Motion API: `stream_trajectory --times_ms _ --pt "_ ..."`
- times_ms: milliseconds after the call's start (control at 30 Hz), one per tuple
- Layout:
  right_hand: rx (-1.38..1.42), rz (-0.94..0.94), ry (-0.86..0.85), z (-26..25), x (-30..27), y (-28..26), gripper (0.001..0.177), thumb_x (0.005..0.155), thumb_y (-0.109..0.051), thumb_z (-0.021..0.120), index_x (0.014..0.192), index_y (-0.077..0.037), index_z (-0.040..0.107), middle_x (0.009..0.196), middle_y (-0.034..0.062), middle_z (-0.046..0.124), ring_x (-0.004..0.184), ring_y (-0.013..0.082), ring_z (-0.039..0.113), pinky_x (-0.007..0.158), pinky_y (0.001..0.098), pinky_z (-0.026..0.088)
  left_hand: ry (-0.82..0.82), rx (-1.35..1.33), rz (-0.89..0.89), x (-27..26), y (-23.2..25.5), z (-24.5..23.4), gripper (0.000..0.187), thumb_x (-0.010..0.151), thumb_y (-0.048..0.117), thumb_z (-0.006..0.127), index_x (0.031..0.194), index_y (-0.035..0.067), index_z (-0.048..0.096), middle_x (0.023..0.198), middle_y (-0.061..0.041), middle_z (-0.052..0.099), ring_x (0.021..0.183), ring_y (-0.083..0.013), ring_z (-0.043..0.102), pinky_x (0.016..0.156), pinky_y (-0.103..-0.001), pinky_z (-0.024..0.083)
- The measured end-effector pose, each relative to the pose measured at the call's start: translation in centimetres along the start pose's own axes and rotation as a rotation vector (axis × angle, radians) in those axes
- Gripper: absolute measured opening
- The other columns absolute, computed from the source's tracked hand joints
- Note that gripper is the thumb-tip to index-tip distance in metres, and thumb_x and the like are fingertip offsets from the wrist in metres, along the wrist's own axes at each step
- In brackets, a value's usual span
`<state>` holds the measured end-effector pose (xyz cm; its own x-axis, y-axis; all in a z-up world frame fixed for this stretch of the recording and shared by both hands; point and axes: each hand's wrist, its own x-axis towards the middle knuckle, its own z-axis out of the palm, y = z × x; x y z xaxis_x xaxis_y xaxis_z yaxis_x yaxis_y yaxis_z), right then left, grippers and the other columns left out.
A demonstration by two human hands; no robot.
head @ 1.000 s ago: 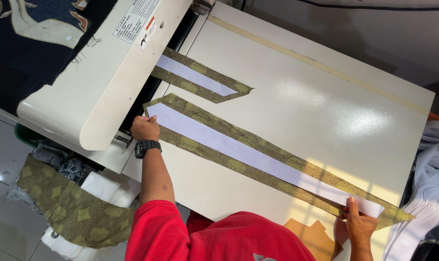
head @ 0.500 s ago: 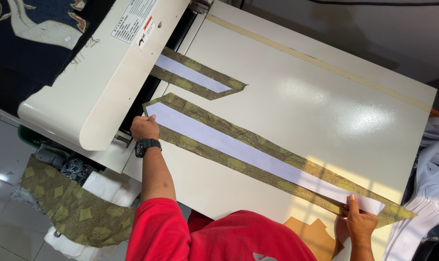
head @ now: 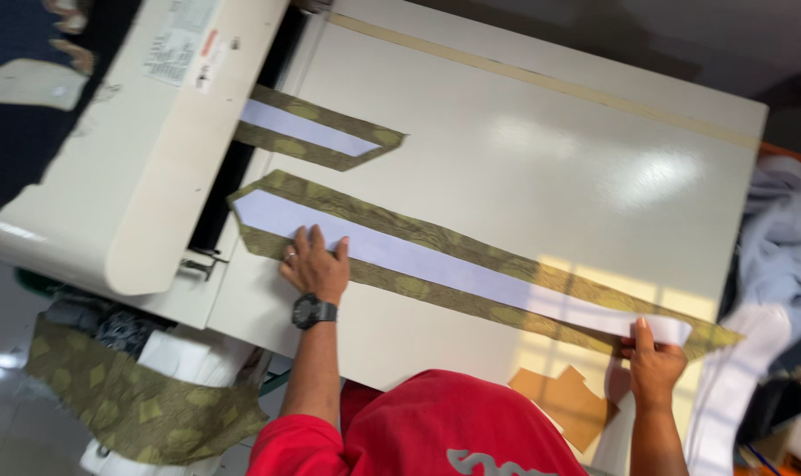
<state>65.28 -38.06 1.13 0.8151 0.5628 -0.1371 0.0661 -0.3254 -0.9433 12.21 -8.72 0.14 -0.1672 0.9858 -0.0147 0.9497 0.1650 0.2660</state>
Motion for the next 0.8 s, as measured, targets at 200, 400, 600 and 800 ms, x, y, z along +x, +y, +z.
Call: stream_trajectory --times_ms 200,400,600,800 --pt "0.051 0.047 -0.016 -2.8 1.0 0.6 0.019 0.098 -0.021 0.076 0.100 -0.003 0.071 0.079 -0.0013 0.065 0.062 0.0068 0.058 0.052 0.0232 0.044 0.066 0.055 0.120 -0.5 -1.8 2.2 0.066 0.094 0.062 0.067 0.142 0.017 0.064 0.156 -0.014 0.049 0.133 -0.0440 0.044 0.102 -0.068 0.027" --pt "-0.251 0.187 0.157 -4.8 0.9 -2.5 0.026 0.092 -0.026 0.078 0.095 0.000 0.075 0.076 0.0030 0.069 0.062 0.0095 0.059 0.052 0.0267 0.047 0.109 0.075 0.244 -0.9 -3.2 3.2 0.067 0.097 0.056 0.072 0.139 0.005 0.062 0.152 -0.021 0.049 0.135 -0.0445 0.045 0.104 -0.063 0.027" --pt "-0.383 0.168 0.208 -6.4 1.2 -4.2 0.028 0.090 -0.028 0.079 0.095 0.000 0.077 0.082 0.0064 0.075 0.070 0.0105 0.066 0.066 0.0276 0.053 0.122 0.096 0.290 -0.5 -4.6 4.6 0.063 0.097 0.053 0.072 0.134 0.003 0.061 0.150 -0.022 0.050 0.133 -0.0479 0.045 0.104 -0.063 0.028" --pt "-0.460 0.149 0.226 -7.3 2.0 -4.1 0.030 0.088 -0.030 0.080 0.098 -0.002 0.078 0.084 0.0089 0.077 0.074 0.0139 0.071 0.071 0.0285 0.055 0.053 0.131 0.302 0.0 -5.2 4.9 0.064 0.101 0.052 0.071 0.136 0.000 0.060 0.150 -0.024 0.045 0.134 -0.0496 0.043 0.109 -0.065 0.033"
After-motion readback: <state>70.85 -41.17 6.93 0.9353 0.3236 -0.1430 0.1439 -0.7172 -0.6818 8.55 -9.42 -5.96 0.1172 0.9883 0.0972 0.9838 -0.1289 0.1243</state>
